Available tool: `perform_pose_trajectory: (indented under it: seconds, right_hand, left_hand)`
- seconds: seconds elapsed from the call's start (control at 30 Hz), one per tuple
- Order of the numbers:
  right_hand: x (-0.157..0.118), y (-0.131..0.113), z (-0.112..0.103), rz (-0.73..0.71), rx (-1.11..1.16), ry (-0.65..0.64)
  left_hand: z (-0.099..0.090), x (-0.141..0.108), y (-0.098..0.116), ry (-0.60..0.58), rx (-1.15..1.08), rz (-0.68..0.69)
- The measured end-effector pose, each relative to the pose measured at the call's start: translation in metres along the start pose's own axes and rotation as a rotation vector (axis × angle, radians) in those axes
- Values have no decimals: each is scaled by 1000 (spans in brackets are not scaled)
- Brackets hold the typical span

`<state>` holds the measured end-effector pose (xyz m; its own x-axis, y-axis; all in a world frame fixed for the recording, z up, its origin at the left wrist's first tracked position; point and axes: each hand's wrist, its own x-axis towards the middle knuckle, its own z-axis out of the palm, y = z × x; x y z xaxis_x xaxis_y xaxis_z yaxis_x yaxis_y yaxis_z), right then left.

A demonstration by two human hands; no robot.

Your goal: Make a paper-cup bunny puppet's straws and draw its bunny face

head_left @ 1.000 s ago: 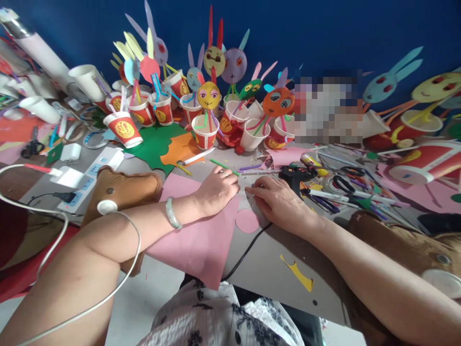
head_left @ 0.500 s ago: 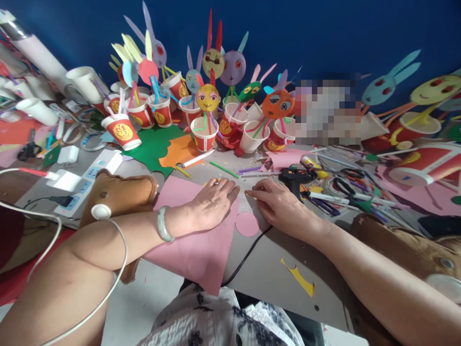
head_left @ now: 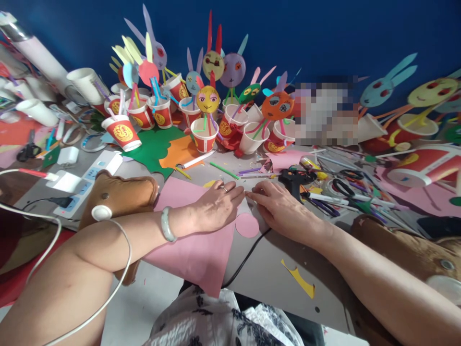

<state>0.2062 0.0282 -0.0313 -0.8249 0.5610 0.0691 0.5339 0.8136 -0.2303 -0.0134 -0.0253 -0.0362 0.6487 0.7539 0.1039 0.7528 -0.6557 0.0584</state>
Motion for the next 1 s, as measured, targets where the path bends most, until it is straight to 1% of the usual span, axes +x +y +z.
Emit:
perform_pose_trajectory:
  seconds: [0.07,0.13,0.23,0.3,0.37,0.43,0.5,0.63,0.83,1.0]
  right_hand:
    - [0,-1,0,5,-1,0]
    - [0,1,-1,14,50,16]
    - [2,11,-6,47,119,66]
    - [3,20,-11,111,51,136]
    - [4,29,-16,200,-98,212]
    - [5,36,-17,262,-229,253]
    - [6,41,-16,287,-302,243]
    - [9,46,-9,296,-344,176]
    - [13,47,-1,277,-375,181]
    - [16,46,2,313,-418,146]
  left_hand:
    - [-2,0,1,1,-12,0]
    - [-4,0,2,2,-13,-1]
    - [-2,-1,2,3,13,-5]
    - [2,-1,2,15,37,-6]
    - [6,-1,2,31,55,-5]
    - [10,0,2,31,63,-3]
    - [11,1,2,21,60,-3]
    - [13,1,2,34,42,-6]
    - [17,0,2,49,37,3]
    - [8,-1,4,49,40,6]
